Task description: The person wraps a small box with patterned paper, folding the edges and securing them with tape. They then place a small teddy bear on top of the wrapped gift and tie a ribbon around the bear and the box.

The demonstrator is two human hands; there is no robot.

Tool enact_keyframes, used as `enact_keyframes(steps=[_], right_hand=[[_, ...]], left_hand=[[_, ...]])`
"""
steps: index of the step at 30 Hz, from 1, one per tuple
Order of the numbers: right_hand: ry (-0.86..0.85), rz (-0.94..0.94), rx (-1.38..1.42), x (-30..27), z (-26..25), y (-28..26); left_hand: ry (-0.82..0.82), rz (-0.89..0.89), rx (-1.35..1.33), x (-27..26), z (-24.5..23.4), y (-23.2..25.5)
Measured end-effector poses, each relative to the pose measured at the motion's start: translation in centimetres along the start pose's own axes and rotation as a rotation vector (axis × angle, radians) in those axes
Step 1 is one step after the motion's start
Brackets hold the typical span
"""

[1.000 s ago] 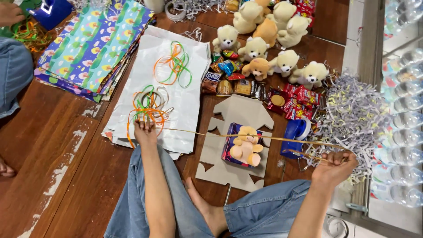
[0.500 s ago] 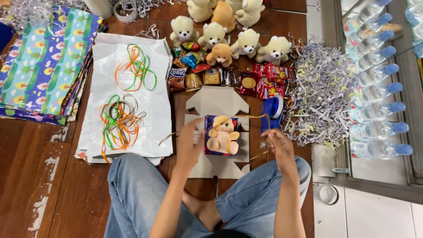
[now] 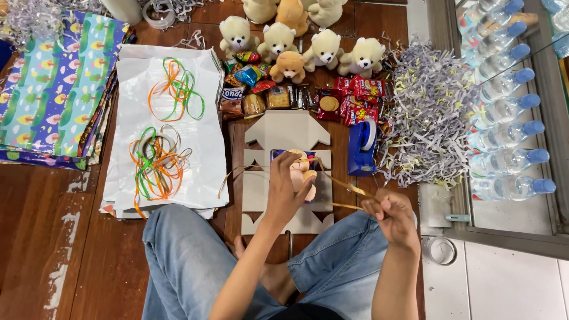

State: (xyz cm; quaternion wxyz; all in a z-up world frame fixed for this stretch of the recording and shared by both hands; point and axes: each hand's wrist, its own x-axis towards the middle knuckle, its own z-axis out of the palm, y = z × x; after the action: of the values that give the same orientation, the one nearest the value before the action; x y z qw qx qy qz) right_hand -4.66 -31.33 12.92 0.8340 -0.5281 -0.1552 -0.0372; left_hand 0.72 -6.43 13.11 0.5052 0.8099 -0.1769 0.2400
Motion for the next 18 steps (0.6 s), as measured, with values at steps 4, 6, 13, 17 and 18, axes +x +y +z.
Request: enact_keyframes(steps=[4,6,13,17,18], right_hand=[[-0.071,-0.015,0.014,0.4,1.0,-0.4],[-0.099,-0.027,0.079,0.3,0.9,0.4],[-0.156,-0.059,0.124,0.2,-0.1,0.8],[-0.129,-0.015,0.087,0.8,-0.7,0.3],[-0.117,-0.002,0.031,1.0,-0.7,0.1]], left_hand=[[-0.068,0.054,-0.042,0.8,-0.2,1.2],[-0.182,0.049,-0.125,0.9,0.4,1.5],[-0.189,0.068,-0.173,0.9,-0.4,1.4],[-0.203,0.042,-0.152,0.1,-0.6,0.0],[-0.211,-0.001,-0.13,-0.4,-0.4,-0.7]])
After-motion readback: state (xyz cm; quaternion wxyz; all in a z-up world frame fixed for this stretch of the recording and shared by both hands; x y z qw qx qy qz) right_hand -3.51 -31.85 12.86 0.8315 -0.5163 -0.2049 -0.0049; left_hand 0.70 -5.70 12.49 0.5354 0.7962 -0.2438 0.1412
